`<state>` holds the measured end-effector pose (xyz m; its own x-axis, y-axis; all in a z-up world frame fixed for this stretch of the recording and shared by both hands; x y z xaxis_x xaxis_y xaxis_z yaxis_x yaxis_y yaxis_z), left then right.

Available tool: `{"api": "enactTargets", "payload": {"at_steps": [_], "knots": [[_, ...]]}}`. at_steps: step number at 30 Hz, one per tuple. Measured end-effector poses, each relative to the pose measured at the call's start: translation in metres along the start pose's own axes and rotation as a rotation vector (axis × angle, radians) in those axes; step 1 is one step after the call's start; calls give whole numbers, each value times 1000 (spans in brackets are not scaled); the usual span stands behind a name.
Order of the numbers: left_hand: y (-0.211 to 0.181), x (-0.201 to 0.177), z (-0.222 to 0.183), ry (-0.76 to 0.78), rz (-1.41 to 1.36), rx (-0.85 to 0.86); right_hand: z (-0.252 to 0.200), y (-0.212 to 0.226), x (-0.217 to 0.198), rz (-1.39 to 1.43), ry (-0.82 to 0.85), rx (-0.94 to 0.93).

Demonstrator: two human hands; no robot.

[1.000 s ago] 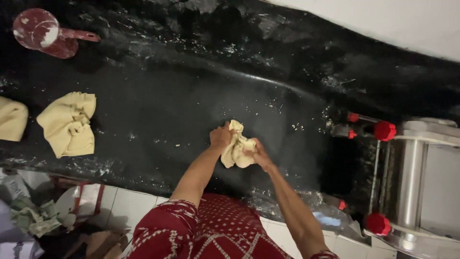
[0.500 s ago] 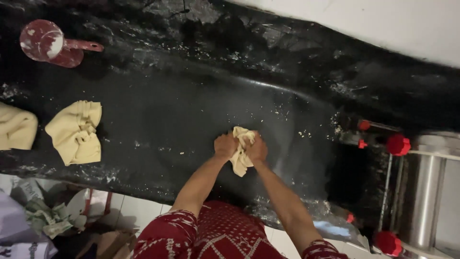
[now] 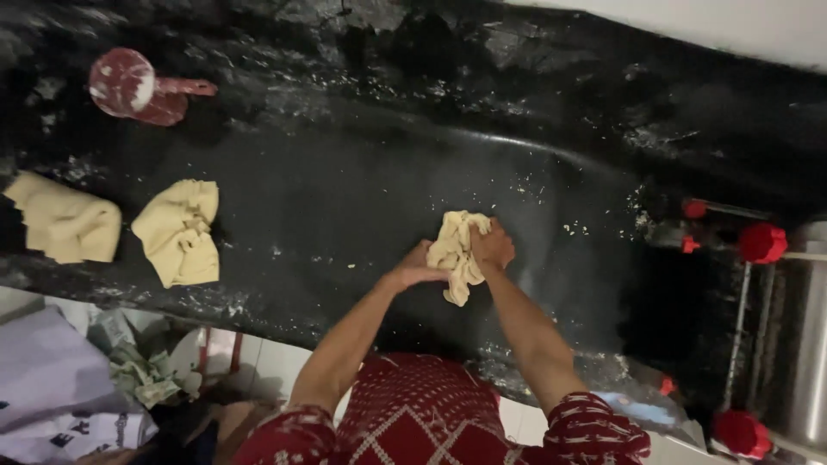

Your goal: Kneading a small portion of dough by hand on a flat surface.

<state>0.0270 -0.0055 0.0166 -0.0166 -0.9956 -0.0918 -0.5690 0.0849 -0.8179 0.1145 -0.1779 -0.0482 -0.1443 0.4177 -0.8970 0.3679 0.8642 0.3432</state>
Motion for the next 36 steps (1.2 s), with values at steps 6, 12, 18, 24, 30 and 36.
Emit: {"api": "enactTargets", "payload": {"at_steps": [6, 12, 18, 24, 30, 36], "knots": [[33, -10, 9, -230, 228, 55, 10, -29, 31, 142, 76, -28], [-47, -18, -40, -445, 407, 103, -46, -13, -27, 715, 319, -174], [43, 9, 48, -439, 449, -17, -58, -24, -24, 541, 336, -153], [45, -3, 69, -402, 602, -82, -31, -12, 8, 617, 180, -51], [12, -17, 76, -227, 875, -34, 2, 3, -4, 87, 224, -105], [23, -17, 63, -284, 531, -300, 32, -14, 6, 14, 108, 102]]}}
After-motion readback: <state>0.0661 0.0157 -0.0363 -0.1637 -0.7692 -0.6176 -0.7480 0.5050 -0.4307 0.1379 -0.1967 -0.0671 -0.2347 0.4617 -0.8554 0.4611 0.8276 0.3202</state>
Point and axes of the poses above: each hand's wrist, its own z-axis towards the middle knuckle, its own x-axis out of the palm, y = z × x, the point moved 7 cm from there along z, towards the middle knuckle, and after that the axes turned 12 degrees about -y, right-handed, at the moved point
